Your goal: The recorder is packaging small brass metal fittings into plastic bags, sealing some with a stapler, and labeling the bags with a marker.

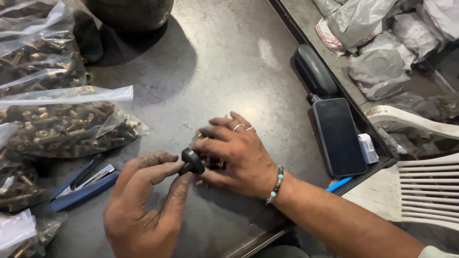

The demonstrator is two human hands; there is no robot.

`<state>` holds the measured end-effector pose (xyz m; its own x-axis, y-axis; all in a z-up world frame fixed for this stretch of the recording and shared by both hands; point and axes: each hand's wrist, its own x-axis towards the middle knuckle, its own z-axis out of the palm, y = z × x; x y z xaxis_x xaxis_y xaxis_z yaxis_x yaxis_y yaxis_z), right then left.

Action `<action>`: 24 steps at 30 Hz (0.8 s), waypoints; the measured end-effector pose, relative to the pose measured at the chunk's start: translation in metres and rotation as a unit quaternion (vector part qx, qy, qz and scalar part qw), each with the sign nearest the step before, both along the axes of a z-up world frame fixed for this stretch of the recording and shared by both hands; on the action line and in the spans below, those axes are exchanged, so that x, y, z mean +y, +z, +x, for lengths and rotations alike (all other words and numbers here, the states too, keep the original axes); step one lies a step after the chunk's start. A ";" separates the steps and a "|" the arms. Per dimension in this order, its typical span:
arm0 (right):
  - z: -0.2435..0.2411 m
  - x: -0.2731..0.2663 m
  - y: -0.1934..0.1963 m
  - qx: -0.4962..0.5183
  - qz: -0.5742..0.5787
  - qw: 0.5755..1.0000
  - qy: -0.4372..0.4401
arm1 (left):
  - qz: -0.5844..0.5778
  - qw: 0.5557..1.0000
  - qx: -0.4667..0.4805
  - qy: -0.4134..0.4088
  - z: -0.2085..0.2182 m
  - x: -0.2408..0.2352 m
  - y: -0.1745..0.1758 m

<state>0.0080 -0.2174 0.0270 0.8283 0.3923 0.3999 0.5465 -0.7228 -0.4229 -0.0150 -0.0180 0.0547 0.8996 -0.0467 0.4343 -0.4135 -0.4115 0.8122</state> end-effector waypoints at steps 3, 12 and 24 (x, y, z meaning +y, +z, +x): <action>0.003 -0.006 0.000 -0.008 0.005 1.000 -0.023 | 0.010 1.000 -0.002 0.006 0.000 0.000 0.004; 0.000 -0.014 -0.017 -0.024 -0.017 0.999 -0.022 | 0.038 0.998 -0.017 -0.052 -0.004 0.006 -0.003; 0.010 -0.011 -0.029 -0.021 -0.049 0.999 -0.004 | 0.085 0.992 0.000 -0.094 0.006 -0.008 -0.018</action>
